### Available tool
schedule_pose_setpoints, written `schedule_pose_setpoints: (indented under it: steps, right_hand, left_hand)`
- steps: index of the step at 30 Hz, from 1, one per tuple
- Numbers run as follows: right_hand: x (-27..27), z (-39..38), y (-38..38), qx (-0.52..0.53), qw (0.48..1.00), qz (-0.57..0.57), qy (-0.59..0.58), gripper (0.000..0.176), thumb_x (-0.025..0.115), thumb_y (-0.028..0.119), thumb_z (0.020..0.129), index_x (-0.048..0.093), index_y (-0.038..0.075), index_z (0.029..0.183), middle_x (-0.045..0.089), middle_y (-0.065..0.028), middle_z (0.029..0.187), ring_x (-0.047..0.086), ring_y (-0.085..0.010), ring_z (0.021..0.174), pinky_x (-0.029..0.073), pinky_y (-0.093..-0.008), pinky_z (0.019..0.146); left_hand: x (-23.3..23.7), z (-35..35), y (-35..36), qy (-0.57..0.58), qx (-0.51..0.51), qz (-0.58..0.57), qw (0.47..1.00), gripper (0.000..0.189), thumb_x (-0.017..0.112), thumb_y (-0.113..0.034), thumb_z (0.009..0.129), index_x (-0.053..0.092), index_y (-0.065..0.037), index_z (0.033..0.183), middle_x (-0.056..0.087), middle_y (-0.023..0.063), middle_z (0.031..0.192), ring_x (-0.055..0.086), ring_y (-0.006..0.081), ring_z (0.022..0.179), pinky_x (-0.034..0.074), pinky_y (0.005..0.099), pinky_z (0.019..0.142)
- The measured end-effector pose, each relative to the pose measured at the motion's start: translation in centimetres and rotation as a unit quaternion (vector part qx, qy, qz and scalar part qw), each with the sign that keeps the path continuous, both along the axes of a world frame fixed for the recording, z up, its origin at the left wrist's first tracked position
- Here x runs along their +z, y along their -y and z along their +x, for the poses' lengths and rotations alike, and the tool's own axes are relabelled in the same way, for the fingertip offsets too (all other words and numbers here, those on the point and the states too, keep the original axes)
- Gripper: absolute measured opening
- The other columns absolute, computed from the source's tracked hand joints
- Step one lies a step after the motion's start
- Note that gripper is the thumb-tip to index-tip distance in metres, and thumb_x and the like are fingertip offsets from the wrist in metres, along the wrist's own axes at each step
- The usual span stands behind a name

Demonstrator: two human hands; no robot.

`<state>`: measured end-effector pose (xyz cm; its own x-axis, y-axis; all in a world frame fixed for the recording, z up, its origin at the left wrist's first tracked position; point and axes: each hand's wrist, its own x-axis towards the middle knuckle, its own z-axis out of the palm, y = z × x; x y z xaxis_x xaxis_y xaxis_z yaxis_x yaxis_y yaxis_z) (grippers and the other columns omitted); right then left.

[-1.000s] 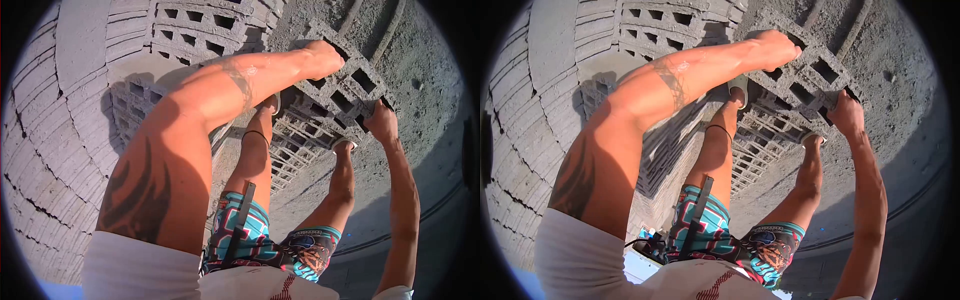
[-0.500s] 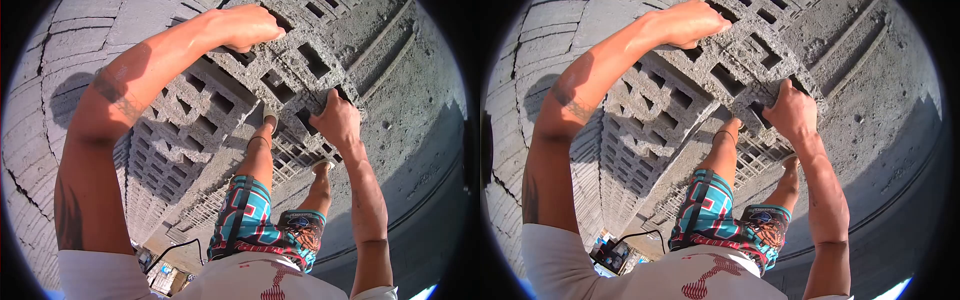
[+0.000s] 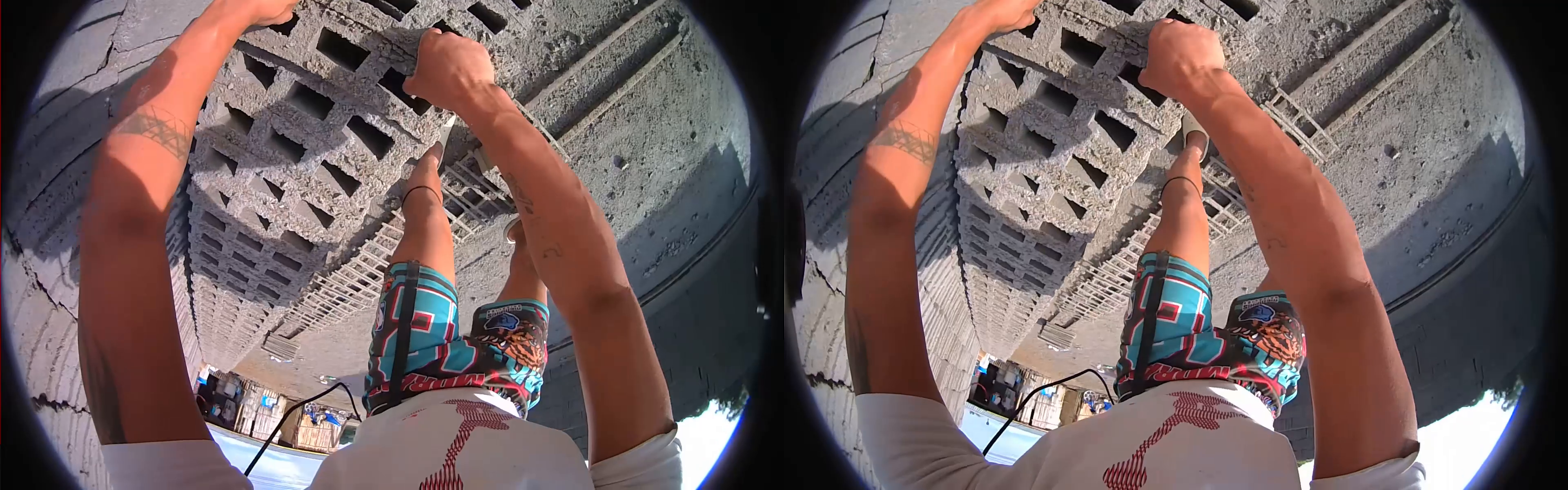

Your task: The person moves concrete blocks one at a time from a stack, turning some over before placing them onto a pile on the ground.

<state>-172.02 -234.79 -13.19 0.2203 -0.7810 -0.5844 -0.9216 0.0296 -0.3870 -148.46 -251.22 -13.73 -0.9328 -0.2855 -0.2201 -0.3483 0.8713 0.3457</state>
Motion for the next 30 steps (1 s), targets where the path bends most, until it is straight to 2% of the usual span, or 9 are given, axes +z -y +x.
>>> schedule_pose_setpoints:
  steps: [4,10,14,18,20,22,25,27,30]
  right_hand:
    - [-2.3,1.0,-0.3,-0.025,0.999,0.020,-0.040,0.056,0.077,0.037,0.077,0.060,-0.004,0.111,0.073,-0.0173,0.090,0.074,-0.0322,0.084,0.060,-0.0384,0.077]
    - [-0.6,-2.1,-0.3,0.004,0.997,0.047,0.067,0.061,0.066,0.043,0.087,0.054,-0.003,0.124,0.071,-0.0167,0.110,0.070,-0.0317,0.103,0.055,-0.0406,0.092]
    - [2.3,-7.6,-5.9,-0.213,0.936,-0.122,0.253,0.047,0.062,0.039,0.090,0.062,0.000,0.116,0.073,-0.0190,0.099,0.070,-0.0347,0.098,0.055,-0.0439,0.088]
    - [0.5,-13.9,-20.2,-0.515,0.813,0.056,0.267,0.043,0.061,0.034,0.091,0.064,0.000,0.118,0.072,-0.0229,0.102,0.071,-0.0345,0.096,0.054,-0.0411,0.087]
    - [-3.9,-15.7,-31.1,-0.486,0.857,0.155,0.075,0.039,0.060,0.033,0.091,0.065,0.005,0.117,0.070,-0.0261,0.100,0.069,-0.0381,0.100,0.053,-0.0410,0.087]
    - [-4.3,-17.2,-40.1,-0.484,0.855,0.184,0.023,0.036,0.058,0.032,0.092,0.067,0.001,0.107,0.071,-0.0188,0.091,0.071,-0.0344,0.091,0.054,-0.0390,0.082]
    - [-4.4,-20.2,-49.0,-0.501,0.840,0.185,0.100,0.034,0.059,0.031,0.090,0.068,0.000,0.102,0.070,-0.0194,0.085,0.070,-0.0328,0.083,0.054,-0.0406,0.076]
    - [-4.9,-22.1,-52.8,-0.520,0.812,0.258,0.057,0.032,0.059,0.029,0.091,0.069,0.000,0.098,0.068,-0.0175,0.080,0.068,-0.0249,0.076,0.053,-0.0384,0.072]
    - [-7.7,-25.5,-56.9,-0.565,0.784,0.232,0.112,0.035,0.059,0.031,0.093,0.068,-0.002,0.101,0.068,-0.0124,0.081,0.064,-0.0178,0.074,0.052,-0.0350,0.071]
  left_hand:
    - [-1.0,-1.1,1.0,0.133,0.054,-0.033,0.989,0.026,0.068,0.001,0.061,0.062,-0.004,0.085,0.065,0.0174,0.087,0.063,0.0402,0.089,0.049,0.0487,0.074]
    - [-1.8,0.9,2.1,-0.011,-0.046,-0.064,0.997,0.052,0.062,0.009,0.072,0.060,0.001,0.123,0.065,0.0230,0.121,0.058,0.0383,0.121,0.047,0.0439,0.103]
    - [-3.2,0.4,2.1,0.243,0.001,-0.099,0.965,0.070,0.061,0.007,0.079,0.044,-0.006,0.145,0.047,0.0187,0.149,0.042,0.0340,0.140,0.034,0.0411,0.118]
    - [2.8,-7.6,0.2,0.379,0.030,-0.081,0.922,0.059,0.068,-0.007,0.081,0.054,-0.001,0.138,0.060,0.0204,0.135,0.055,0.0350,0.128,0.044,0.0421,0.109]
    - [5.0,-11.2,-1.2,0.477,0.087,-0.044,0.874,0.055,0.069,-0.014,0.083,0.057,0.000,0.134,0.064,0.0214,0.129,0.060,0.0352,0.122,0.047,0.0421,0.106]
    - [5.7,-12.8,-2.8,0.255,0.273,0.007,0.927,0.049,0.066,-0.021,0.088,0.060,0.003,0.130,0.069,0.0233,0.118,0.066,0.0334,0.114,0.050,0.0398,0.098]
    - [7.1,-18.8,-9.0,0.159,0.371,0.091,0.910,0.032,0.064,-0.030,0.093,0.072,0.000,0.101,0.071,0.0074,0.076,0.066,0.0132,0.069,0.049,0.0292,0.065]
    - [6.7,-23.5,-15.7,0.170,0.365,0.189,0.896,0.034,0.064,-0.032,0.094,0.066,-0.003,0.077,0.060,0.0020,0.059,0.053,0.0079,0.054,0.041,0.0282,0.053]
    - [0.7,-26.9,-26.9,0.229,0.276,0.350,0.865,0.034,0.063,-0.033,0.089,0.068,0.000,0.081,0.065,0.0069,0.062,0.060,0.0137,0.057,0.047,0.0327,0.059]
